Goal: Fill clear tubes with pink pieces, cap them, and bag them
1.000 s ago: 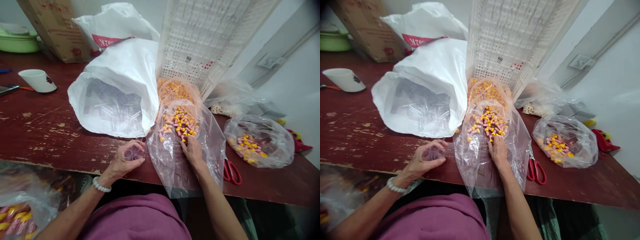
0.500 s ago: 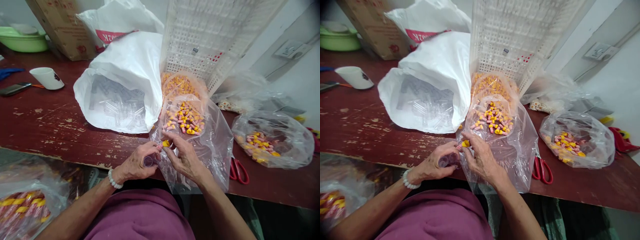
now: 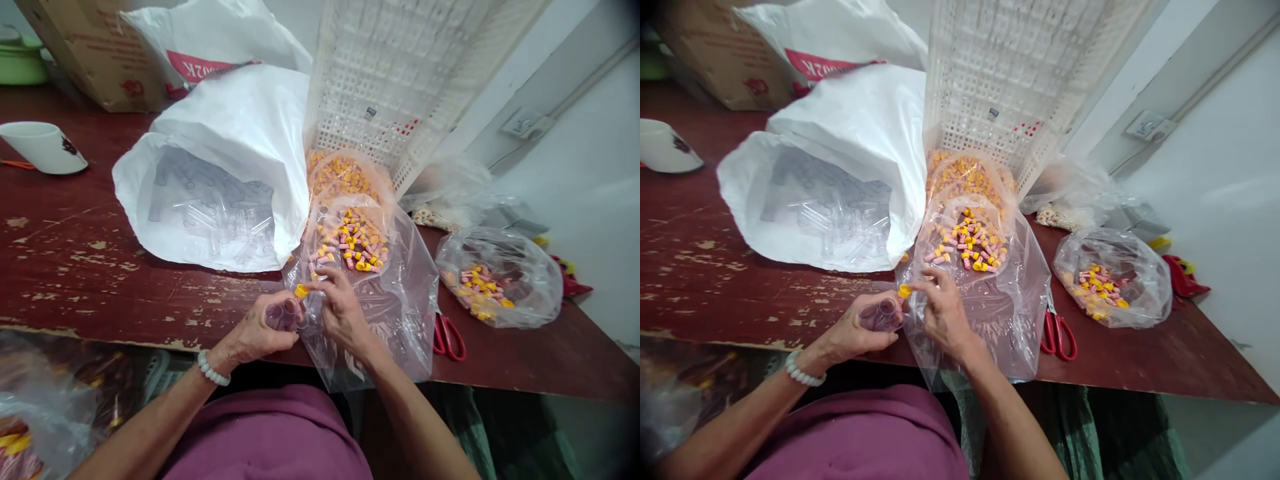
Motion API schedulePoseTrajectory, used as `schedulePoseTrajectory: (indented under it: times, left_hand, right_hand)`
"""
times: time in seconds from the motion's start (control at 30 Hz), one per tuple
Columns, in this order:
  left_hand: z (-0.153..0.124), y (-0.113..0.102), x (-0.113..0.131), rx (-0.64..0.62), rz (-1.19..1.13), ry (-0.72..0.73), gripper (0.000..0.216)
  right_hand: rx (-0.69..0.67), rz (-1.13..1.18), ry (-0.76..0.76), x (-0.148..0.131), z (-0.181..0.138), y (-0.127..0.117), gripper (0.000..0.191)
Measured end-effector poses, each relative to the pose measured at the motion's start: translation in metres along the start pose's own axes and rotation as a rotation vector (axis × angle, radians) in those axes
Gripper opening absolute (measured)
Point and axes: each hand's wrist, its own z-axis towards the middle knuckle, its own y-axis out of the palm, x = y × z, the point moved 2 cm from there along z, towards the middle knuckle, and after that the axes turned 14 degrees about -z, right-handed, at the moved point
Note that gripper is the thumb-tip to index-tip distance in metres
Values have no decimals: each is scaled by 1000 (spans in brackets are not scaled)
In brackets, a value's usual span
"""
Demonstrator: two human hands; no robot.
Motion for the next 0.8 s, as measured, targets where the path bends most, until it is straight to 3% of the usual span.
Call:
schedulePoseTrajectory:
  times: [0.1,0.2,0.27,0.33,0.47,0.63,0.7,0.8]
  left_hand:
    - [2,-9,-2,40,-161,-29,18]
    - [1,-16,-6,74,-249,-26,19]
    - [1,-17,-7,81,-253,-15,17]
    - [0,-16,-6,87,-227,-16,17]
    - [1,-9,1,59,-157,21,16]
    - [0,-1,12,0,36,144,14]
    - [-2,1,15,-20,84,181,14]
    - [-3,3,16,-20,104,187,14]
  right_hand:
    - [11,-325,227,55,11,-7,39]
    - [-124,-650,367,108,15,-10,35]
    - [-210,-693,371,129,15,-9,35]
    - [-170,-615,388,133,14,-10,32]
    - [90,-198,460,90,16,-19,26]
    - [123,589,499,-4,15,-23,24]
    - [131,727,489,-30,12,-22,20]
    - [151,773,471,-47,5,-21,15]
